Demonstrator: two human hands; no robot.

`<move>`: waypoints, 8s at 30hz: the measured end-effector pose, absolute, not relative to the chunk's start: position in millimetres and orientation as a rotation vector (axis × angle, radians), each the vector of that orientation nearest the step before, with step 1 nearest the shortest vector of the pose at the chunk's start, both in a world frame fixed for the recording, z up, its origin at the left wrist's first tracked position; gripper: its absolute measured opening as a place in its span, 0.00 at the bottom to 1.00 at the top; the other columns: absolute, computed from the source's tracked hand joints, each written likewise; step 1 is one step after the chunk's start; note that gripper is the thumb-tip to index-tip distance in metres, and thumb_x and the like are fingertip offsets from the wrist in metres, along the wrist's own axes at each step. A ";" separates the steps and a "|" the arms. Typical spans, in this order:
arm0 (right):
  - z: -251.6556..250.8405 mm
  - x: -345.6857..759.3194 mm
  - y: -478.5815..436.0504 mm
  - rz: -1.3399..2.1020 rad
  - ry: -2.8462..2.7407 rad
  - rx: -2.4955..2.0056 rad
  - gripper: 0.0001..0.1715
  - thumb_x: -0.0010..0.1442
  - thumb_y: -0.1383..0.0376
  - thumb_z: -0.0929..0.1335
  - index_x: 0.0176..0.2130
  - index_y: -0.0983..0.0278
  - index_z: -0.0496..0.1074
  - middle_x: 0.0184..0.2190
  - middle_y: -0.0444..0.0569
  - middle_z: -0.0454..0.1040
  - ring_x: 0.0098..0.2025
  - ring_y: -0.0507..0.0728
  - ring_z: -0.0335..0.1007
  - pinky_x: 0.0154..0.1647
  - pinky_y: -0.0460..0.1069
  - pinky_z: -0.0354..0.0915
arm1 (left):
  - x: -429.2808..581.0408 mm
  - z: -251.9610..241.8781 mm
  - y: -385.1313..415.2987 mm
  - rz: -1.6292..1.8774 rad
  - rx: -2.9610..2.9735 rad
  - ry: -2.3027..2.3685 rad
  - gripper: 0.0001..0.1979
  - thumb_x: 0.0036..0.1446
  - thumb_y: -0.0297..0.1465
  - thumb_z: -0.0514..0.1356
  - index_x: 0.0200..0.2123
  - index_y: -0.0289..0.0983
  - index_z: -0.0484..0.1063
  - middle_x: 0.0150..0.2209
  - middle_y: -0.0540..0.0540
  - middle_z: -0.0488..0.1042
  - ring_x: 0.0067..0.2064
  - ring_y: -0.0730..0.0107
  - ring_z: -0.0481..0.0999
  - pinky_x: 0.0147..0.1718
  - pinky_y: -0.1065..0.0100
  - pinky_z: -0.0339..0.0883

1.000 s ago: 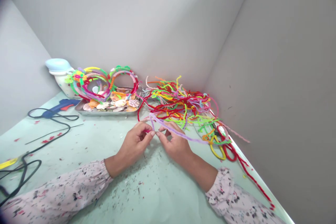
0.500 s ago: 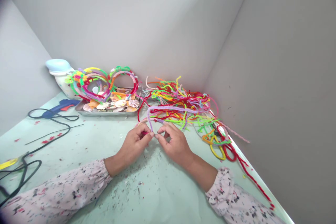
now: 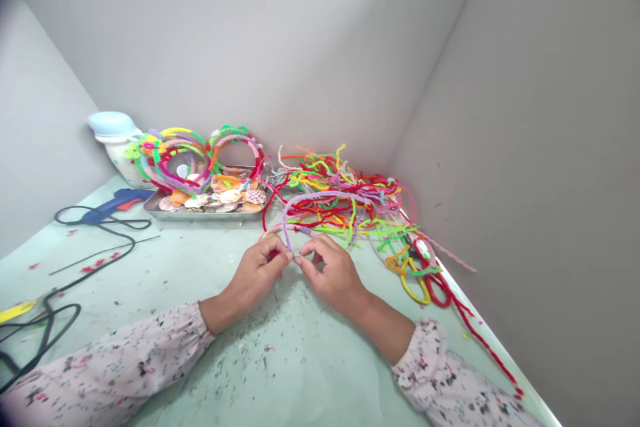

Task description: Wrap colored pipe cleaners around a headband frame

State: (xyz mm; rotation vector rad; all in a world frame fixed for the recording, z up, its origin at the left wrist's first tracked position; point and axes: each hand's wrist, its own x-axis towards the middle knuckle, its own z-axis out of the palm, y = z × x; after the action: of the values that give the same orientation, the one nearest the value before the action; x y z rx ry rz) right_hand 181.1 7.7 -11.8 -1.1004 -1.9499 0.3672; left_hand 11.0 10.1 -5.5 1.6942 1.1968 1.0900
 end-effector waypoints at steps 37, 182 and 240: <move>-7.9 181.6 8.1 0.438 -1.858 -1.174 0.03 0.59 0.65 0.67 0.34 0.62 0.70 0.32 0.45 0.71 0.36 0.54 0.68 0.39 0.48 0.62 | 11.4 -8.6 9.7 1.260 1.928 1.081 0.05 0.58 0.27 0.56 0.37 0.38 0.71 0.36 0.48 0.68 0.33 0.74 0.66 0.31 0.72 0.60; -11.5 181.8 9.7 0.408 -1.903 -1.193 0.03 0.57 0.67 0.67 0.35 0.61 0.70 0.34 0.47 0.72 0.43 0.58 0.72 0.48 0.54 0.66 | 12.1 -8.3 10.3 0.996 1.918 1.245 0.09 0.61 0.32 0.50 0.33 0.37 0.68 0.28 0.48 0.70 0.26 0.71 0.67 0.26 0.70 0.59; -4.7 182.0 8.2 0.322 -1.983 -1.032 0.05 0.59 0.69 0.64 0.36 0.61 0.70 0.34 0.48 0.71 0.37 0.56 0.67 0.39 0.52 0.66 | 10.6 -3.7 10.4 0.913 1.920 1.165 0.08 0.60 0.29 0.49 0.33 0.36 0.67 0.21 0.53 0.65 0.24 0.72 0.65 0.27 0.71 0.58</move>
State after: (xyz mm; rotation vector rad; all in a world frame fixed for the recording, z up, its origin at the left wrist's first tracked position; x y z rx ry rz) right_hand 182.0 8.2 -4.7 -1.0320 -1.9826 0.3223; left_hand 10.6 10.4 -3.7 1.9201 1.1651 0.9132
